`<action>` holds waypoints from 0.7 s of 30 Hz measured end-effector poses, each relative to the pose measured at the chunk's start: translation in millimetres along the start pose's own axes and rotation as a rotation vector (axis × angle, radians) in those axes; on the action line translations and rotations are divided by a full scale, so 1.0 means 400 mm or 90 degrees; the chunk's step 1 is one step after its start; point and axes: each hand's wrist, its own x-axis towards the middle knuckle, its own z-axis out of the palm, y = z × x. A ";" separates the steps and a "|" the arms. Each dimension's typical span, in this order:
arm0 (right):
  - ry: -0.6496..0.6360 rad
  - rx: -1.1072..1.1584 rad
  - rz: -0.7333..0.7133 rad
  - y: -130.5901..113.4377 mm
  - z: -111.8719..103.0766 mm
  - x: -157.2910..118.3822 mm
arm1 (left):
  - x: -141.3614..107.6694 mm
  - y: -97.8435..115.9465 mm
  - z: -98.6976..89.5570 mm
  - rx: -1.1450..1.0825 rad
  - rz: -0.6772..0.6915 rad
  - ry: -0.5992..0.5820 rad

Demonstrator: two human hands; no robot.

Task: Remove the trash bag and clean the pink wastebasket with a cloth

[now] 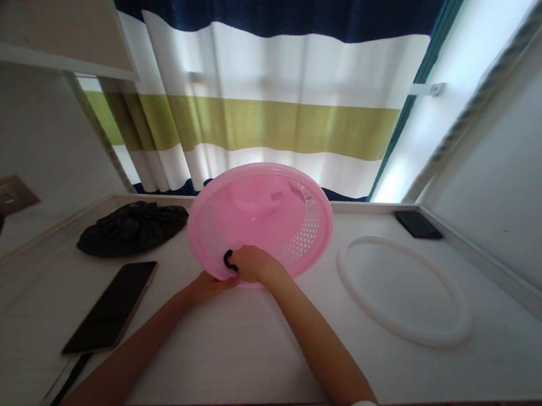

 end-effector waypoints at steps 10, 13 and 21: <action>0.247 0.060 0.248 0.085 0.019 -0.001 | -0.003 0.036 0.005 -0.010 -0.026 0.042; 0.309 0.082 0.263 0.102 0.035 0.006 | -0.005 0.038 0.006 -0.012 -0.015 0.045; 0.212 0.065 0.221 0.143 0.110 0.035 | -0.006 0.031 0.001 -0.011 -0.014 0.035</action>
